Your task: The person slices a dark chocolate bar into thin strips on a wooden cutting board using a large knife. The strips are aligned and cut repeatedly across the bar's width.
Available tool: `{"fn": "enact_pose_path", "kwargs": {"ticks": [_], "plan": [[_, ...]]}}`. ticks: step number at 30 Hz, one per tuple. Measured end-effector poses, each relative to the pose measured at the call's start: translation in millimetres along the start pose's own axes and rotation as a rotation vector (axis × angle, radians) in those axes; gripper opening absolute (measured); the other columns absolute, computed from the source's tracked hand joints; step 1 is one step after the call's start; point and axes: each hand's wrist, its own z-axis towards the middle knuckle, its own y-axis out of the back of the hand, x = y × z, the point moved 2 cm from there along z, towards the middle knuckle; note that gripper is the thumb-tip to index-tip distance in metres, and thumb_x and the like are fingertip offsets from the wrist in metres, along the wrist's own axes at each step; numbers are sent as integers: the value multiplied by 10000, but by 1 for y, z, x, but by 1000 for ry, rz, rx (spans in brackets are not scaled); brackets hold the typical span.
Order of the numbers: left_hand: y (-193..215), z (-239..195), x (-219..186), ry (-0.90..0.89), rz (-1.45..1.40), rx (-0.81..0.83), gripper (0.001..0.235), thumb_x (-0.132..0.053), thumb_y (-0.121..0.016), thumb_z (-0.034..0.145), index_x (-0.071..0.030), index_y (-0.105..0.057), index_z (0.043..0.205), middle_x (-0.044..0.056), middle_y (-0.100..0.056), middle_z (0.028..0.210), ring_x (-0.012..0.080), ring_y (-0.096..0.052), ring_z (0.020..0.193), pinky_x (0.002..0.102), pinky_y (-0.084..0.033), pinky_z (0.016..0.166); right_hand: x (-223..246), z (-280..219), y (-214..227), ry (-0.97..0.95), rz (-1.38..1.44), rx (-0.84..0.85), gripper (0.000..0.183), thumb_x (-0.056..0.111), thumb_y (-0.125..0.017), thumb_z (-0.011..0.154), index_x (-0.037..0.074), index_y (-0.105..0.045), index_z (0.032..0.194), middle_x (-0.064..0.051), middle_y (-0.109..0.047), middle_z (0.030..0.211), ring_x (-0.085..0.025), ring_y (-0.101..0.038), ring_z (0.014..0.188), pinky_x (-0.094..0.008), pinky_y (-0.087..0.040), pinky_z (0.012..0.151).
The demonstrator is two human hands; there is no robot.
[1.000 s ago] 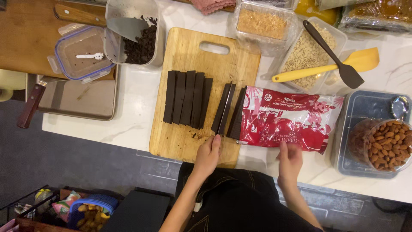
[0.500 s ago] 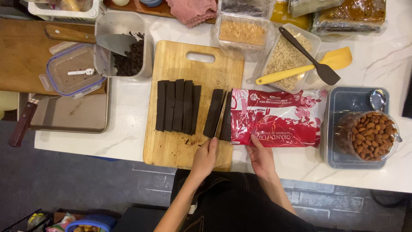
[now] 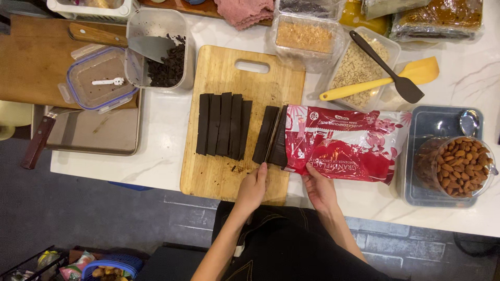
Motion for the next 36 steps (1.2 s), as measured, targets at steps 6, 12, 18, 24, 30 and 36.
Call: {"fn": "enact_pose_path", "kwargs": {"ticks": [6,12,18,24,30,36], "plan": [[0,-2,9,-59,-248,65,562,-498,-385,1076,-48,-524,771,-1,-454,603,118,-463,538,309,-408,525,5,-12,-15,45,21,43,264,8,-661,893,34,-646,1156,-77,-729,1117,-173,-715,1007,-295,-603,911],[8,-3,11,-32,-288,6,527,-473,-377,1067,-61,-500,763,-4,-458,591,117,-457,516,311,-387,488,-1,1,-12,46,-129,-5,235,-20,-768,961,-5,-653,1166,-99,-697,1106,-137,-610,892,-241,-407,678],[5,-13,5,-99,109,-40,610,-509,-360,1068,-5,-623,848,167,-631,703,305,-642,687,437,-493,688,-1,-4,-6,78,-90,-27,221,-39,-725,860,54,-657,1049,-31,-700,1008,-99,-669,857,-227,-552,734],[-5,-22,-8,-141,161,-103,621,-513,-397,1036,47,-661,991,269,-697,956,456,-662,964,510,-496,867,2,-6,2,104,-42,-5,233,-60,-731,865,55,-651,1051,-36,-693,992,-120,-664,826,-251,-533,683],[-5,-11,-13,-79,180,-116,633,-527,-412,1023,55,-658,1068,303,-692,999,489,-650,1002,539,-490,896,2,-4,6,84,-49,-39,256,-60,-727,837,71,-653,1043,-29,-698,981,-127,-678,833,-258,-554,708],[-3,-6,-5,-41,205,-106,649,-541,-402,1035,58,-650,1063,319,-702,923,495,-670,951,550,-502,874,-1,-3,1,99,-85,-16,260,-56,-730,847,52,-643,1066,-38,-699,988,-134,-686,858,-273,-575,770]]}}
